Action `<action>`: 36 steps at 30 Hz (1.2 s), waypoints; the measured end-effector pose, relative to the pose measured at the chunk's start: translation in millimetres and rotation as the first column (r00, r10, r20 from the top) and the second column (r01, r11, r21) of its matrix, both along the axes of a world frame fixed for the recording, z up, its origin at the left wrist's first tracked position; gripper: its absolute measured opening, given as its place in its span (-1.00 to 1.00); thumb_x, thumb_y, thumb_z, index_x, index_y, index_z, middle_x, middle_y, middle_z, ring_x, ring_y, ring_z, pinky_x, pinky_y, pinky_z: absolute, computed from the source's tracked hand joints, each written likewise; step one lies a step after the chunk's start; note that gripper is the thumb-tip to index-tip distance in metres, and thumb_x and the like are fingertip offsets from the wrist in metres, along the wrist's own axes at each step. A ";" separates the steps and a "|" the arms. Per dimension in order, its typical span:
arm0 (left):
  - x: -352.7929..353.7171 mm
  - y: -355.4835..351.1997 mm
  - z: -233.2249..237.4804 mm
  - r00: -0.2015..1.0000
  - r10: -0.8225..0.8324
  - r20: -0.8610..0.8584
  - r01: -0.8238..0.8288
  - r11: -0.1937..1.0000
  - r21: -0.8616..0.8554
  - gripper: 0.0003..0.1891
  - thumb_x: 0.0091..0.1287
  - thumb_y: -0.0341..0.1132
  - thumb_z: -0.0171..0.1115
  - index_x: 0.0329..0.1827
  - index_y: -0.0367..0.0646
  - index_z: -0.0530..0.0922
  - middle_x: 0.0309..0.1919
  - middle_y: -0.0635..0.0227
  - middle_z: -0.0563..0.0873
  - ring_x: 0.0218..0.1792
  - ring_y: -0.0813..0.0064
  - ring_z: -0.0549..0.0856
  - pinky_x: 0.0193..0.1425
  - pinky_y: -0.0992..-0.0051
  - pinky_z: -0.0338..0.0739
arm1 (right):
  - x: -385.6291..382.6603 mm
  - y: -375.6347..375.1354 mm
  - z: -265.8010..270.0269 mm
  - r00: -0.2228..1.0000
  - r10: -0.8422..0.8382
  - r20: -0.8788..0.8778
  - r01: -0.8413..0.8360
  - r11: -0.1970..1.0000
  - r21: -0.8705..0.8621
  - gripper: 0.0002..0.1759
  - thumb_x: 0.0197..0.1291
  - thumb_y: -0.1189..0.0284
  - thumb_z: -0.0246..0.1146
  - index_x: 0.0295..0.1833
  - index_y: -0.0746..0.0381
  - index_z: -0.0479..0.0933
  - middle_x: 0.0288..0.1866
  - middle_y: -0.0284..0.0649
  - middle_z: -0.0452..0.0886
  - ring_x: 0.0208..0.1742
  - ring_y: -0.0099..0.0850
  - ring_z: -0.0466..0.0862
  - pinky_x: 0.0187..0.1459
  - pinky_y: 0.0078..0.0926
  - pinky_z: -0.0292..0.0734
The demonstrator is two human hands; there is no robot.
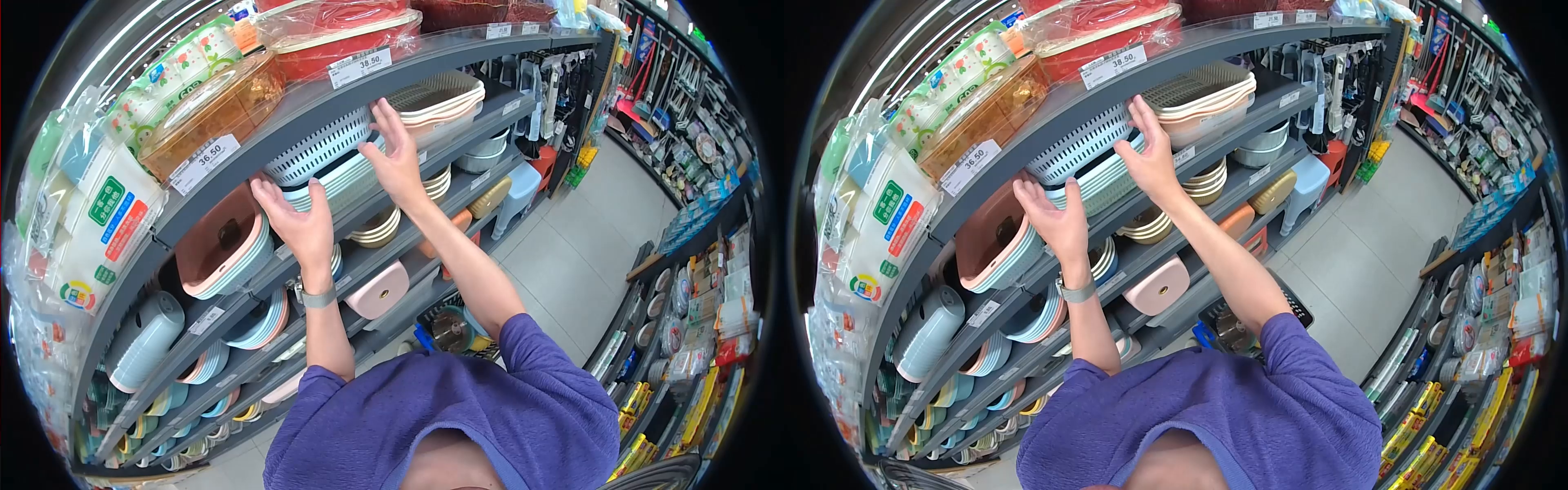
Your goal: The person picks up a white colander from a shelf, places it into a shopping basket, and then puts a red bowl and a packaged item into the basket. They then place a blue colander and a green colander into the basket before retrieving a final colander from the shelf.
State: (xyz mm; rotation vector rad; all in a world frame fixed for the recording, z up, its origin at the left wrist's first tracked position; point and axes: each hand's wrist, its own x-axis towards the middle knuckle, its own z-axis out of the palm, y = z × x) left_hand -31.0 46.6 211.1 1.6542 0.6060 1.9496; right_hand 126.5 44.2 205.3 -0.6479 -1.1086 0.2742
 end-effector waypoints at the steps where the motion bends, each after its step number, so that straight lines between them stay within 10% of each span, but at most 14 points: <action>1: -0.5 -0.7 1.9 0.999 0.027 -0.035 -0.027 1.000 0.011 -0.17 0.28 -0.57 0.29 0.55 -0.45 -0.01 0.52 -0.18 0.20 0.57 0.10 0.19 0.64 0.22 0.01 | -1.4 -0.9 -0.8 1.000 0.000 0.001 0.000 1.000 -0.001 -0.13 0.18 0.69 0.27 0.58 0.47 0.05 0.59 0.09 0.23 0.57 -0.30 0.29 0.44 -0.38 0.23; 10: -9.8 8.2 4.8 0.942 0.268 -0.204 -0.276 0.961 -0.015 -0.25 0.30 -0.27 0.42 0.41 -0.47 0.20 0.36 -0.25 0.38 0.37 0.04 0.42 0.47 0.21 0.24 | -0.4 9.3 -0.8 0.988 -0.070 -0.136 0.078 0.996 0.054 -0.32 0.25 0.51 0.33 0.42 0.49 0.26 0.42 0.08 0.44 0.44 -0.25 0.43 0.37 -0.36 0.29; 14: -12.1 3.3 26.0 0.862 0.311 -0.401 -0.365 0.929 -0.064 -0.21 0.27 -0.11 0.47 0.34 -0.49 0.26 0.30 -0.26 0.44 0.33 -0.03 0.47 0.43 0.20 0.28 | 16.5 30.1 8.5 0.986 -0.162 0.035 0.166 0.963 -0.214 -0.25 0.31 0.15 0.27 0.41 0.43 0.24 0.37 0.18 0.44 0.39 -0.03 0.43 0.41 -0.23 0.23; 18: -16.5 10.0 38.4 0.883 0.081 -0.462 -0.239 0.925 -0.296 -0.18 0.21 0.06 0.50 0.20 -0.56 0.39 0.19 -0.33 0.52 0.23 -0.05 0.55 0.37 0.20 0.35 | 22.8 14.5 26.1 0.944 -0.240 0.226 0.311 0.876 -0.369 -0.33 0.30 0.21 0.24 0.36 0.45 0.30 0.32 0.17 0.48 0.38 -0.09 0.45 0.38 -0.28 0.27; 21: -11.2 17.3 24.6 0.886 0.233 -0.401 -0.340 0.915 -0.220 -0.18 0.17 0.03 0.55 0.16 -0.59 0.42 0.17 -0.29 0.53 0.20 0.01 0.57 0.35 0.23 0.37 | 31.0 4.7 30.9 0.967 0.246 -0.068 -0.252 0.888 -0.385 -0.32 0.29 0.38 0.30 0.44 0.37 0.24 0.34 -0.01 0.45 0.45 -0.35 0.33 0.38 -0.44 0.26; 27: -7.0 18.9 16.7 0.965 0.207 -0.164 -0.210 0.978 -0.001 -0.23 0.16 -0.25 0.62 0.26 -0.55 0.35 0.25 -0.09 0.50 0.27 0.19 0.52 0.46 0.28 0.30 | 21.8 18.2 14.1 0.987 0.160 -0.004 -0.159 0.982 -0.101 -0.31 0.25 0.48 0.36 0.42 0.35 0.23 0.32 -0.12 0.46 0.37 -0.40 0.41 0.36 -0.44 0.31; 29: -4.9 19.2 15.2 0.995 -0.051 0.089 0.054 0.998 -0.038 -0.19 0.10 -0.37 0.64 0.33 -0.46 0.32 0.26 -0.06 0.48 0.33 0.18 0.46 0.50 0.25 0.24 | 21.1 17.3 13.9 0.986 0.165 -0.013 -0.166 0.981 -0.099 -0.30 0.25 0.48 0.37 0.43 0.34 0.22 0.33 -0.11 0.45 0.38 -0.39 0.40 0.38 -0.41 0.30; 36: -3.2 24.8 11.9 0.990 -0.120 0.069 0.115 0.990 0.081 -0.23 0.09 -0.56 0.59 0.32 -0.39 0.28 0.36 0.05 0.37 0.42 0.33 0.36 0.57 0.36 0.18 | 26.9 13.5 10.3 0.982 0.183 0.054 -0.182 0.983 -0.022 -0.12 0.09 0.54 0.48 0.48 0.32 0.17 0.37 -0.13 0.42 0.41 -0.33 0.37 0.44 -0.35 0.22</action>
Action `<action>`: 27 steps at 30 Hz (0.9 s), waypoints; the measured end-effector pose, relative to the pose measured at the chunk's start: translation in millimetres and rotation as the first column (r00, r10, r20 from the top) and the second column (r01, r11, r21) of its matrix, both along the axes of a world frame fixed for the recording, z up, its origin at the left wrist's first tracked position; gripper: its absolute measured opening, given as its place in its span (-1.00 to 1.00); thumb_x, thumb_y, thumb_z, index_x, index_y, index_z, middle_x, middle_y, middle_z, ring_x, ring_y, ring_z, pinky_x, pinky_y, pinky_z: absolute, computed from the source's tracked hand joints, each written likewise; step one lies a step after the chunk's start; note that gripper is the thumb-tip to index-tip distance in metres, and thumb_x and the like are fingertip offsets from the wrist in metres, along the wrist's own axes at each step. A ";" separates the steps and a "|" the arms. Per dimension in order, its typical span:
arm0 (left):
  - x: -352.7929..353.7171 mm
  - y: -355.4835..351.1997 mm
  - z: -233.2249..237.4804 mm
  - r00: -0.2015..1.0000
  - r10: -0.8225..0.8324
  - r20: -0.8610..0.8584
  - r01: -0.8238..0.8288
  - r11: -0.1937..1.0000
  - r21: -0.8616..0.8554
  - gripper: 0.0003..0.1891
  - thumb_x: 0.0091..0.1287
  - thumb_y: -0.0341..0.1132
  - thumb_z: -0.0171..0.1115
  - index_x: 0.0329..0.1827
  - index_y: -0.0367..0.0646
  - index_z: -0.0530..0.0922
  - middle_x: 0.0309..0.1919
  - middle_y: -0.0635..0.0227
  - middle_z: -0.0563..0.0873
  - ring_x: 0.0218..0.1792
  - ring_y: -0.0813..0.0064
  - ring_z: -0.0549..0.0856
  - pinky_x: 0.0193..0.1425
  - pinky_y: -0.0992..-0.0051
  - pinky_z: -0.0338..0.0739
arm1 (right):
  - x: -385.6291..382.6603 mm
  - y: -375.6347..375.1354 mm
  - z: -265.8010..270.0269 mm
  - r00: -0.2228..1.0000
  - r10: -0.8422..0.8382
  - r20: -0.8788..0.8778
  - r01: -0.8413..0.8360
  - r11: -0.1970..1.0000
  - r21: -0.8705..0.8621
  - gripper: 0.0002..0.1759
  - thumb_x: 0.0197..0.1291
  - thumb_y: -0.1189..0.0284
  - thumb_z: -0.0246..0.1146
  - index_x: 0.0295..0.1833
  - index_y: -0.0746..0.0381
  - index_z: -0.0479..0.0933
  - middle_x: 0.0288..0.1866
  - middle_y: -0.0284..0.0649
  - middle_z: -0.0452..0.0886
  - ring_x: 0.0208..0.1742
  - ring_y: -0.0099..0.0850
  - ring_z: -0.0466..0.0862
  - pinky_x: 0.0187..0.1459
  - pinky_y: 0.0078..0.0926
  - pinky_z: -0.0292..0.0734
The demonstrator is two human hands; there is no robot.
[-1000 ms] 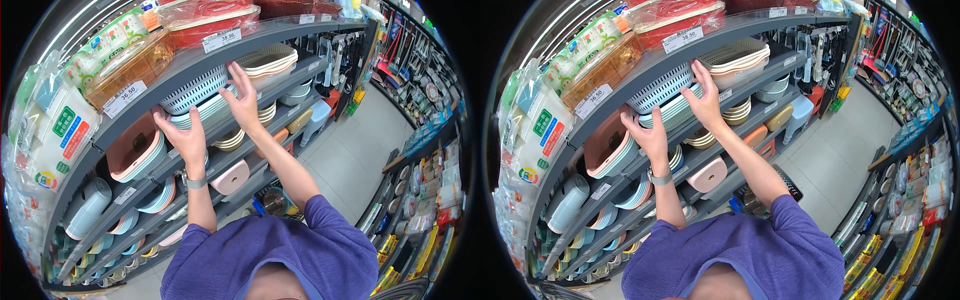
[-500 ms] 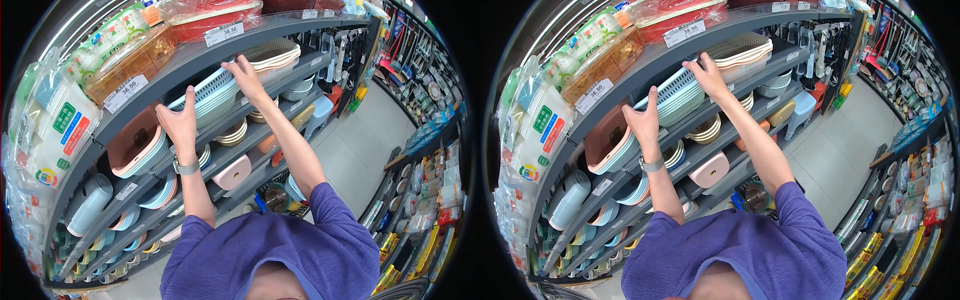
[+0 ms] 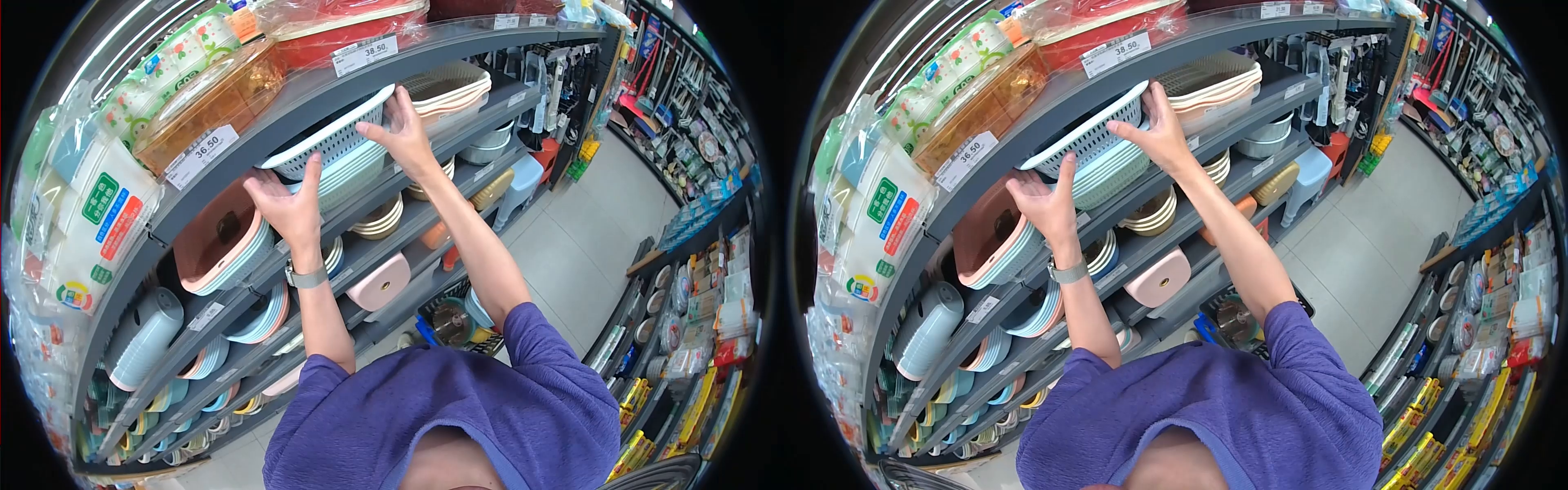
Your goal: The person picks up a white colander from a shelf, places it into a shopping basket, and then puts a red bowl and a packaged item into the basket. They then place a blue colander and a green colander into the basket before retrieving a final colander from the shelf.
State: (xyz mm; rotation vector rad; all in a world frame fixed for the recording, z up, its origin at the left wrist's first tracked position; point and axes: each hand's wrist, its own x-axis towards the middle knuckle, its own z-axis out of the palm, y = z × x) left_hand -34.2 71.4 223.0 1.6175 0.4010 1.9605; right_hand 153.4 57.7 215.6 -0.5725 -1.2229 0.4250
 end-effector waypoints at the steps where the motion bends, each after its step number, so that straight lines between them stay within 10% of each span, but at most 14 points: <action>1: 1.0 0.7 -0.6 0.997 -0.028 0.075 0.027 0.999 0.018 -0.22 0.08 -0.59 0.57 0.33 -0.38 0.26 0.35 0.08 0.37 0.43 0.34 0.35 0.58 0.35 0.18 | 1.2 -1.1 -0.4 0.998 -0.019 0.055 0.020 1.000 -0.001 -0.06 0.06 0.54 0.50 0.51 0.32 0.14 0.38 -0.13 0.40 0.43 -0.31 0.36 0.47 -0.33 0.18; 15: -7.4 1.9 -5.1 0.974 -0.129 0.184 0.130 0.992 0.006 -0.20 0.12 -0.69 0.49 0.41 -0.37 0.22 0.39 0.09 0.35 0.42 0.31 0.37 0.57 0.35 0.24 | -3.6 -15.9 -1.7 0.996 -0.057 0.074 0.060 0.998 -0.033 0.06 0.00 0.50 0.55 0.57 0.35 0.10 0.46 -0.13 0.36 0.49 -0.32 0.32 0.51 -0.35 0.12; 27: -17.1 -7.2 -1.9 0.969 0.174 -0.177 -0.177 0.984 0.004 -0.43 0.29 -0.45 0.46 0.28 -0.43 0.37 0.30 0.08 0.49 0.32 0.34 0.45 0.50 0.39 0.20 | -13.0 -13.2 -3.5 0.983 -0.158 0.098 0.158 0.987 0.013 0.06 0.13 0.35 0.50 0.59 0.38 0.01 0.48 -0.03 0.30 0.52 -0.26 0.27 0.51 -0.35 0.11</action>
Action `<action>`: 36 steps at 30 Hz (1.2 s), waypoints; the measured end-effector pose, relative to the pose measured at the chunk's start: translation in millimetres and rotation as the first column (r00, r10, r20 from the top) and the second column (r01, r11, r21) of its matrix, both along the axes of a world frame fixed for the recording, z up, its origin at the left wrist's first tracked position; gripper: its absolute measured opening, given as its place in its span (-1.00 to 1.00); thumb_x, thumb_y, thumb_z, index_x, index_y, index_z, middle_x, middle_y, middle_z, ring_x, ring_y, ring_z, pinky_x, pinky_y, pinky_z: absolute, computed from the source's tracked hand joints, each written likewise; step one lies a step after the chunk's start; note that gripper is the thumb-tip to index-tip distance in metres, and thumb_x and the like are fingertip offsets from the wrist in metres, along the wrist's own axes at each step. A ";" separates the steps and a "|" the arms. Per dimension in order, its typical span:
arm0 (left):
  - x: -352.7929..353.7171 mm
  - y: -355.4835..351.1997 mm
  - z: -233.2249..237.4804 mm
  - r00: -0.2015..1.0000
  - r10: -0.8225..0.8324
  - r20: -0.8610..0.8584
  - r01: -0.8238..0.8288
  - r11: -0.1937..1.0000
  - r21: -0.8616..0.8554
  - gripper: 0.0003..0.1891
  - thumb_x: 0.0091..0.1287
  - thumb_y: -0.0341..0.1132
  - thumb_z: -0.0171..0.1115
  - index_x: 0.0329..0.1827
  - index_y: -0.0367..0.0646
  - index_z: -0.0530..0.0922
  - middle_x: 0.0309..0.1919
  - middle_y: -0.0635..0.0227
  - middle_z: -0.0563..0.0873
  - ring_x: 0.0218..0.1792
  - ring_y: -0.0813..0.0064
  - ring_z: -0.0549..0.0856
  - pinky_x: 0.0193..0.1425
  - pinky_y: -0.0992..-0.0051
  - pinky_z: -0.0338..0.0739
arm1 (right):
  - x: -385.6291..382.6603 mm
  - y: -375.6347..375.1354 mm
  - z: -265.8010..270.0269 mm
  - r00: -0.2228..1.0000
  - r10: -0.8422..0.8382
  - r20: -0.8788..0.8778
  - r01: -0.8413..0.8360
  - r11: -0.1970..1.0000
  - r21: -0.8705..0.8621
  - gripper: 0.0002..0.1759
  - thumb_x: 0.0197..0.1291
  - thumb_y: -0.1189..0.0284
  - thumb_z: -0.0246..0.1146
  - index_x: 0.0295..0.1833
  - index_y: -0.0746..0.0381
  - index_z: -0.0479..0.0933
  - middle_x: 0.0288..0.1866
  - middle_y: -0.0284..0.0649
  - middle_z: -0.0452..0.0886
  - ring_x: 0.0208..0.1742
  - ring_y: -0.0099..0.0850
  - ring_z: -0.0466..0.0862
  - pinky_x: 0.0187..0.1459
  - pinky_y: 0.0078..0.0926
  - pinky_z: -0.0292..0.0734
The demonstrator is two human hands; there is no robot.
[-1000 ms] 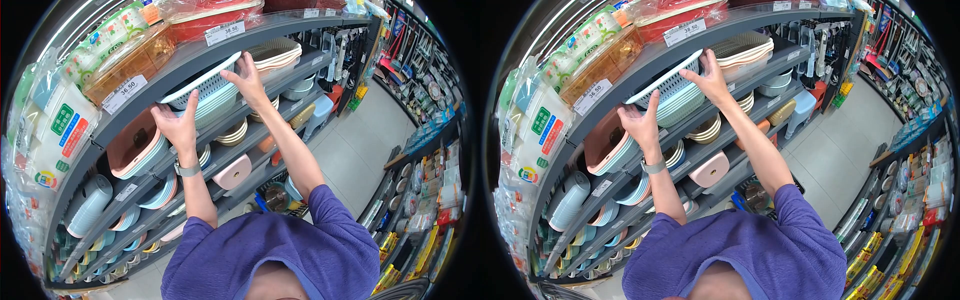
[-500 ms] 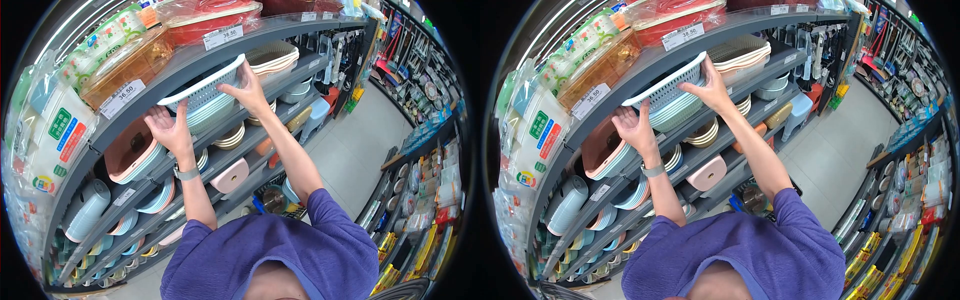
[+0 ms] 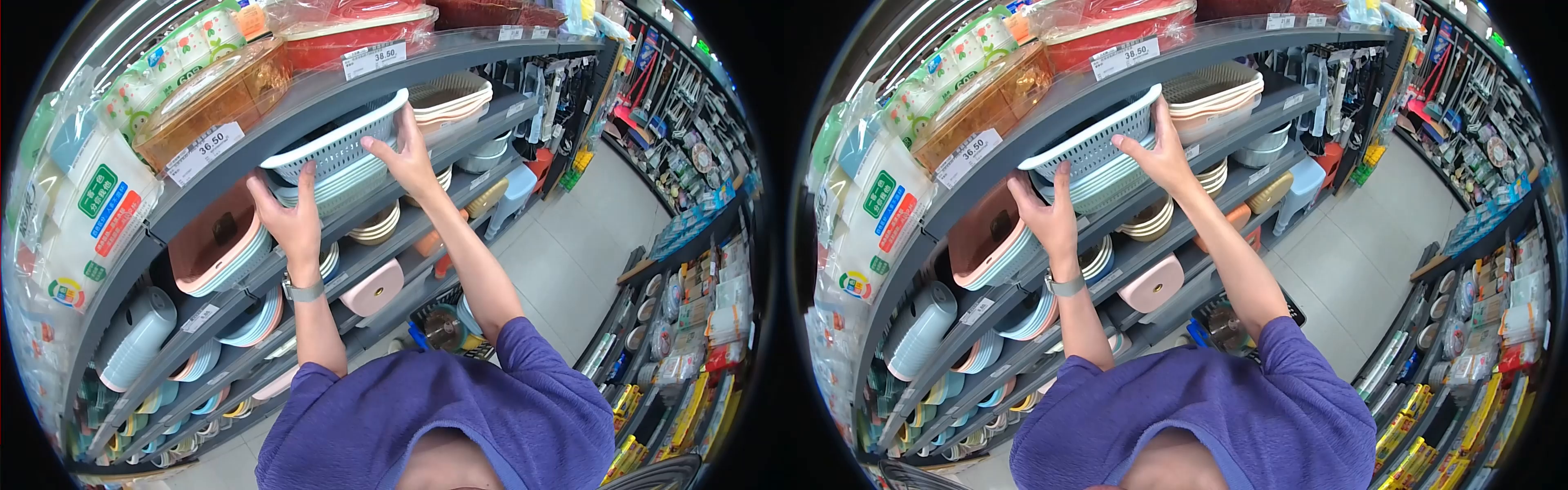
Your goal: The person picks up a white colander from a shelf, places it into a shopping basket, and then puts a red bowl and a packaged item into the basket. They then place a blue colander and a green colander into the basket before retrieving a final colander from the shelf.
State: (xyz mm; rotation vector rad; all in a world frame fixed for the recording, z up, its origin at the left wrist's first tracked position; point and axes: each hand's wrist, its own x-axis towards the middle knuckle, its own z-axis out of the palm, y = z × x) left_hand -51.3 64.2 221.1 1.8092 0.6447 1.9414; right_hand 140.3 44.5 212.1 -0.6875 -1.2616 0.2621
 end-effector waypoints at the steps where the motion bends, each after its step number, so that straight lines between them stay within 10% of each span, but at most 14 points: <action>1: -1.4 -1.5 2.3 1.000 0.001 -0.003 -0.002 1.000 -0.009 -0.43 0.29 -0.45 0.46 0.28 -0.43 0.37 0.30 0.08 0.49 0.32 0.34 0.45 0.50 0.39 0.20 | 1.6 2.0 -0.8 1.000 -0.017 0.025 0.018 1.000 -0.017 0.05 0.15 0.33 0.49 0.59 0.38 0.01 0.48 -0.02 0.29 0.52 -0.26 0.26 0.51 -0.34 0.11; 10: 8.1 -9.9 3.7 0.995 0.101 -0.016 -0.101 0.995 -0.021 -0.52 0.38 -0.31 0.37 0.19 -0.44 0.38 0.14 -0.05 0.59 0.18 0.26 0.54 0.38 0.38 0.30 | 12.3 -4.6 -15.1 0.924 -0.316 0.215 0.347 0.929 -0.130 0.22 0.18 0.22 0.48 0.63 0.41 -0.25 0.61 0.25 0.09 0.62 -0.10 0.15 0.56 -0.20 0.06; 13: 7.9 1.4 -10.3 0.953 0.243 -0.179 -0.267 0.956 -0.124 -0.58 0.39 -0.33 0.32 0.14 -0.44 0.38 0.07 -0.10 0.60 0.15 0.10 0.57 0.37 0.31 0.32 | 9.0 -9.3 -20.7 0.873 -0.388 0.295 0.438 0.890 -0.126 0.11 0.20 0.22 0.45 0.63 0.36 -0.11 0.59 0.27 0.12 0.59 -0.01 0.23 0.54 -0.18 0.13; 18: 6.4 -39.4 -19.6 0.736 0.630 -0.248 -0.569 0.774 0.279 -0.50 0.37 -0.39 0.27 0.32 -0.40 0.37 0.10 -0.11 0.62 0.16 -0.08 0.60 0.38 0.17 0.36 | -7.3 -46.6 -25.0 0.794 -0.497 0.349 0.536 0.844 -0.017 -0.36 0.23 0.38 0.33 0.40 0.32 0.38 0.54 0.23 0.22 0.58 0.15 0.20 0.50 -0.11 0.19; 21: -2.4 -77.5 -37.7 0.952 0.124 -0.278 -0.096 0.989 0.115 -0.62 0.33 -0.50 0.21 0.22 -0.32 0.52 0.15 -0.04 0.66 0.18 0.00 0.65 0.29 0.19 0.48 | -12.0 -99.3 -44.6 0.720 -0.583 0.376 0.582 0.802 0.130 -0.60 0.14 0.60 0.30 0.13 0.38 0.51 0.36 0.11 0.43 0.42 0.11 0.40 0.37 -0.11 0.34; 25: -18.1 -129.8 -129.6 0.732 -0.311 -0.606 0.225 0.950 -0.215 -0.76 0.32 -0.50 0.22 0.02 -0.32 0.62 -0.08 0.02 0.75 -0.04 0.05 0.75 0.11 0.25 0.60 | -12.2 -182.6 -163.2 0.782 -0.431 0.450 0.558 0.805 -0.199 -0.68 0.10 0.68 0.29 0.02 0.37 0.53 -0.02 0.02 0.60 0.03 -0.01 0.61 0.08 -0.19 0.52; 29: -44.6 -158.7 -260.0 0.383 -0.748 -0.542 0.194 0.639 -0.744 -0.74 0.35 -0.38 0.30 0.01 -0.37 0.63 -0.18 0.03 0.79 -0.11 0.22 0.81 0.01 0.32 0.68 | -26.6 -301.2 -350.1 0.931 -0.163 0.327 0.364 0.467 -0.806 -0.82 0.18 0.53 0.27 -0.12 0.38 0.60 -0.20 0.05 0.67 -0.16 0.02 0.68 -0.09 -0.15 0.57; 36: -63.1 -193.5 -369.9 -0.045 -0.791 -0.610 0.034 0.609 -0.792 -0.64 0.35 -0.21 0.25 0.01 -0.37 0.61 -0.24 -0.08 0.78 -0.16 0.01 0.79 -0.02 0.22 0.68 | -82.5 -447.8 -464.1 0.900 -0.401 0.170 0.180 -0.013 -0.984 -0.79 0.21 0.42 0.29 -0.21 0.38 0.65 -0.32 0.05 0.73 -0.28 -0.07 0.75 -0.18 -0.23 0.63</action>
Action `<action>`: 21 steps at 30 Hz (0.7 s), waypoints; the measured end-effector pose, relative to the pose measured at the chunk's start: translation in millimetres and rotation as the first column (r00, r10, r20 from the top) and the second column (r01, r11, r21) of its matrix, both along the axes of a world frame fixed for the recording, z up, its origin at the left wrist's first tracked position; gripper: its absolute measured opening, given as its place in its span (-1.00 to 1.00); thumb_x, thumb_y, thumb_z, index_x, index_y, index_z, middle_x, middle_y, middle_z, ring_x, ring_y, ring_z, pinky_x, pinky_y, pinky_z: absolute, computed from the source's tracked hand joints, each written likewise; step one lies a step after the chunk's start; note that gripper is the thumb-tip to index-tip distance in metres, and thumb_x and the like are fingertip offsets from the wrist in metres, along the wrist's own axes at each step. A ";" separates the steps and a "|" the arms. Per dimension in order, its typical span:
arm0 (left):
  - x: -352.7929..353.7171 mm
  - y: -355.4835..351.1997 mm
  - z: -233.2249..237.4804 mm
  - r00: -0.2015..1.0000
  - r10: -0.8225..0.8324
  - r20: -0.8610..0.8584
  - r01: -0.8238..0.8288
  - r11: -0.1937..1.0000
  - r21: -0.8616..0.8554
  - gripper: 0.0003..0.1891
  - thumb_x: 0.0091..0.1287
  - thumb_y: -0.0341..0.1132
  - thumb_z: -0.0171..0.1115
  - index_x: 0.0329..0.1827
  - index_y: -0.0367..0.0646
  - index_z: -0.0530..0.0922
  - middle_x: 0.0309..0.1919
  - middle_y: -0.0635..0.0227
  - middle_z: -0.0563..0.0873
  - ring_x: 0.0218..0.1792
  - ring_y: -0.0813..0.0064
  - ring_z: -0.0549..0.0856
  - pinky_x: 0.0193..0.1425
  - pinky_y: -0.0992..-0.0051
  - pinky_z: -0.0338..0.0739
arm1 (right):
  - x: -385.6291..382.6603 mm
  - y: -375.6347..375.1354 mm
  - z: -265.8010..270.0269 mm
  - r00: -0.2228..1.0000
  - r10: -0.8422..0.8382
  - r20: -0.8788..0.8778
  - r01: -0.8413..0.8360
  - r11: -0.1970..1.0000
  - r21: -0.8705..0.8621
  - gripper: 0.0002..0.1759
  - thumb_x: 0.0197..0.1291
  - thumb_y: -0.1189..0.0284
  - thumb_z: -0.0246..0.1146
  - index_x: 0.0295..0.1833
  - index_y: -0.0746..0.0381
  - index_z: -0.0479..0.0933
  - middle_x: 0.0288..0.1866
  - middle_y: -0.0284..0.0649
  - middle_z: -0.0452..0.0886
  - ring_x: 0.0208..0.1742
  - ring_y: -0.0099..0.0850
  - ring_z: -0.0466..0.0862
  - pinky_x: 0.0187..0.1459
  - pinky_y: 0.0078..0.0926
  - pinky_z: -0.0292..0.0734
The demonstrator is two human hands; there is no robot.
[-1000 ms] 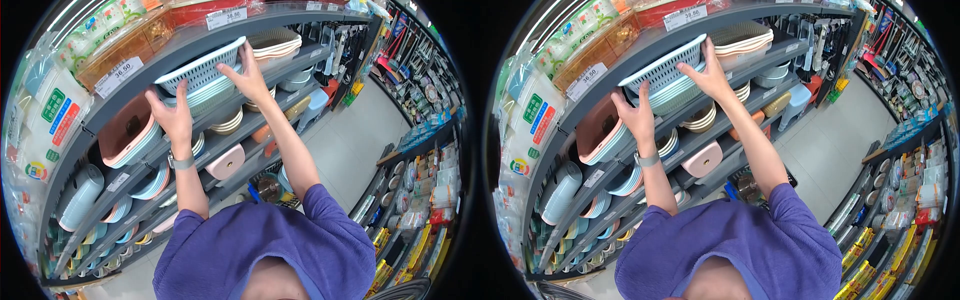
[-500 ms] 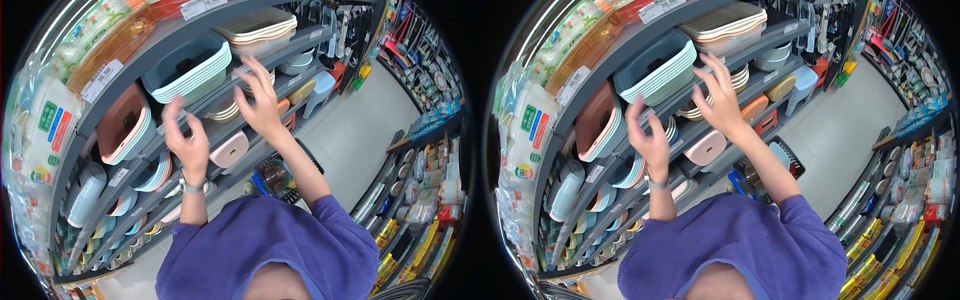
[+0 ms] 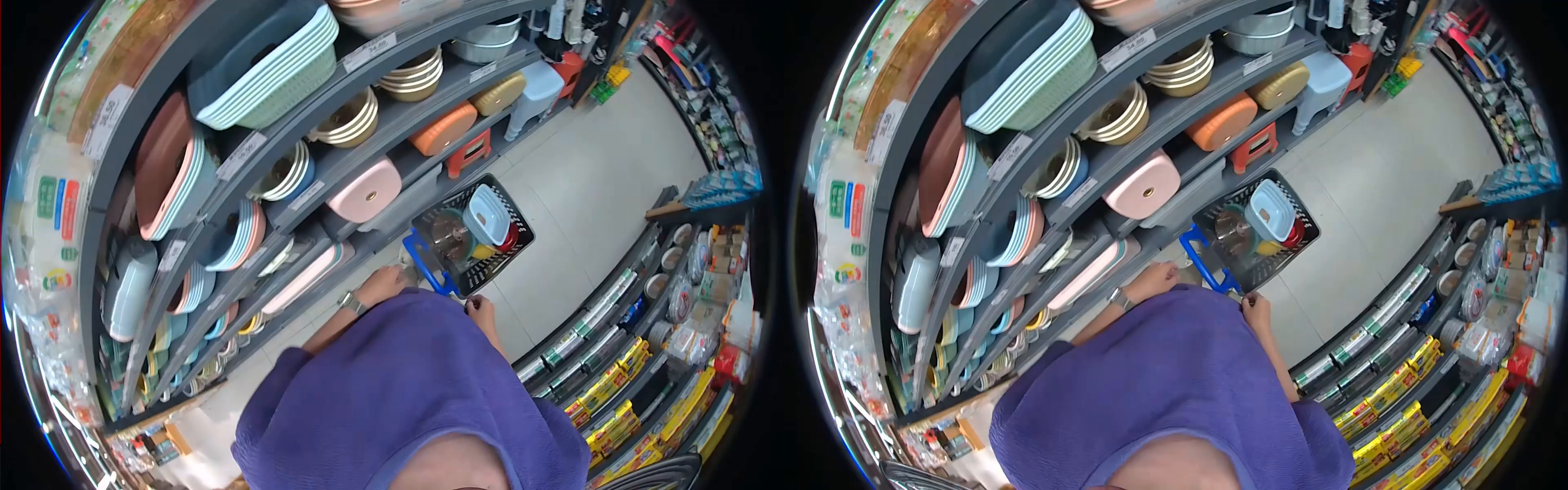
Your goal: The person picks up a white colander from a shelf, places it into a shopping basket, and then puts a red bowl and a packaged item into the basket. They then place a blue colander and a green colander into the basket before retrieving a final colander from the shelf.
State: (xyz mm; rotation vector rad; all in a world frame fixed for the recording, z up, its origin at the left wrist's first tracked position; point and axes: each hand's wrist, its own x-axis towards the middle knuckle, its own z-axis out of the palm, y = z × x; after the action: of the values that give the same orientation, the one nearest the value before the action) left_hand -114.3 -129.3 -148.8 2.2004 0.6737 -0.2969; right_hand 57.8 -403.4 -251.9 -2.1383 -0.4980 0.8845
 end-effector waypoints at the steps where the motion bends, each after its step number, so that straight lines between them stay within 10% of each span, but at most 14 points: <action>1: 1.5 -2.3 -9.0 1.000 0.024 -0.013 -0.024 1.000 0.001 -0.64 0.35 -0.21 0.25 0.01 -0.37 0.61 -0.24 -0.08 0.78 -0.16 0.01 0.79 -0.02 0.22 0.68 | 1.8 0.2 -4.3 1.000 0.022 -0.001 -0.022 0.999 -0.033 -0.77 0.22 0.41 0.30 -0.18 0.39 0.65 -0.30 0.05 0.75 -0.28 -0.18 0.78 -0.19 -0.29 0.64; 6: 27.2 -9.7 3.9 0.978 -0.175 -0.113 0.184 0.980 0.071 -0.58 0.38 -0.15 0.20 0.08 -0.36 0.56 -0.17 -0.13 0.75 -0.07 -0.08 0.74 0.07 0.14 0.62 | 35.8 42.2 -15.8 0.948 0.242 0.205 -0.242 0.970 -0.028 -0.75 0.21 0.38 0.29 -0.16 0.38 0.59 -0.30 0.16 0.70 -0.19 0.13 0.71 -0.12 0.02 0.59; 21: -39.4 -19.1 12.2 0.959 0.162 -0.232 -0.160 0.987 0.030 -0.56 0.36 -0.15 0.21 0.17 -0.31 0.57 -0.09 -0.12 0.74 0.01 -0.11 0.71 0.18 0.13 0.58 | 50.4 76.9 -6.4 0.799 0.570 0.189 -0.542 0.820 -0.182 -0.67 0.18 0.36 0.32 -0.05 0.40 0.60 -0.24 0.16 0.71 -0.14 0.07 0.73 -0.06 -0.04 0.61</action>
State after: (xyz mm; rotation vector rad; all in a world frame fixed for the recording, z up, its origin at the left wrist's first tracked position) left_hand -153.8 -148.4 -136.5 2.1243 0.9800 -0.4731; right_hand 108.2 -326.5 -258.4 -2.2512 -1.2818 0.9901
